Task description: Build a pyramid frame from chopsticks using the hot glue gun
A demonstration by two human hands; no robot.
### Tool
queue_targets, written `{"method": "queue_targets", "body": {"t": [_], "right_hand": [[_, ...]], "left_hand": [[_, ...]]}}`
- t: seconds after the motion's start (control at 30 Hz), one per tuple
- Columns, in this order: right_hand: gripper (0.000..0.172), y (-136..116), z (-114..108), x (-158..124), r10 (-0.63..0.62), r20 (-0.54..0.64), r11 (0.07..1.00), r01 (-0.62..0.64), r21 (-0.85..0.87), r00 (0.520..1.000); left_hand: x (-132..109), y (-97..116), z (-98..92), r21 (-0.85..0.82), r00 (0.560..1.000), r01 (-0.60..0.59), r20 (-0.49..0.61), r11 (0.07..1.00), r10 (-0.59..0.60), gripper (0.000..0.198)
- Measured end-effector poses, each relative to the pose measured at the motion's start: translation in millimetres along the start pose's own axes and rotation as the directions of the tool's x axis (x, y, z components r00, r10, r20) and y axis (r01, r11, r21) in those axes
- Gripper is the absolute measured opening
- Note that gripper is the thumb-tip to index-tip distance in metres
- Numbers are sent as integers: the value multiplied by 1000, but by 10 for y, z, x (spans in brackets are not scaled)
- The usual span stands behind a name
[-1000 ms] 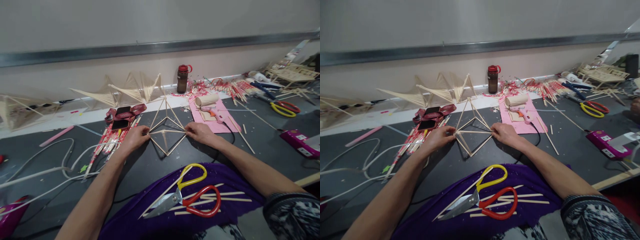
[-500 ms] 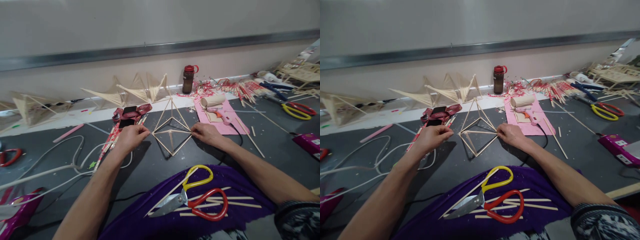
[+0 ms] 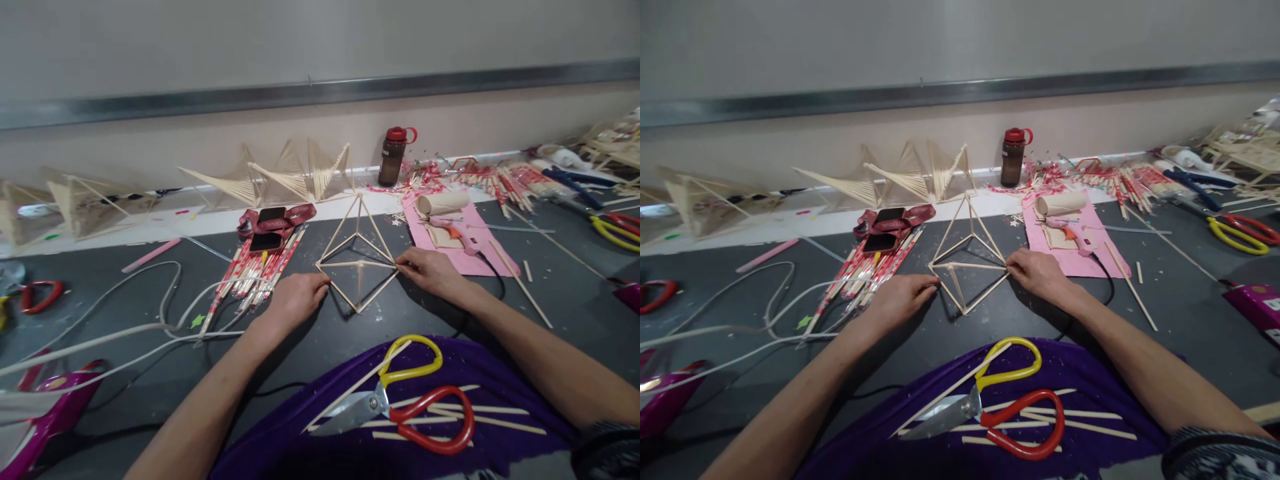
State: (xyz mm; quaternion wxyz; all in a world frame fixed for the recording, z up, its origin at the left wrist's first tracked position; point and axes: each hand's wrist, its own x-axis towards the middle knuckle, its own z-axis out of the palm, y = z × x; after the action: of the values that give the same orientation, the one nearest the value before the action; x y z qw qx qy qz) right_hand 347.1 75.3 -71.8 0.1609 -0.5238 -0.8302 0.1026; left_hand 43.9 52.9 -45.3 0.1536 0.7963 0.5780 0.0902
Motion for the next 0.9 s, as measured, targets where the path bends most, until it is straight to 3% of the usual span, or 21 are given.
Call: {"method": "queue_targets", "body": {"t": [0.13, 0.3, 0.6, 0.9], "right_hand": [[19, 4, 16, -19, -16, -27, 1000, 17, 5, 1000], [24, -3, 45, -29, -14, -55, 1000, 14, 2, 998], [36, -87, 43, -18, 28, -27, 1000, -28, 8, 999], [49, -23, 117, -24, 26, -40, 995, -22, 97, 999]], "left_hand": [[-55, 77, 109, 208, 990, -143, 23, 968, 141, 32], [-92, 159, 192, 233, 986, -168, 30, 958, 165, 30], [-63, 120, 192, 275, 976, -213, 10, 937, 219, 33], [-94, 161, 236, 324, 959, -274, 23, 906, 282, 28]]}}
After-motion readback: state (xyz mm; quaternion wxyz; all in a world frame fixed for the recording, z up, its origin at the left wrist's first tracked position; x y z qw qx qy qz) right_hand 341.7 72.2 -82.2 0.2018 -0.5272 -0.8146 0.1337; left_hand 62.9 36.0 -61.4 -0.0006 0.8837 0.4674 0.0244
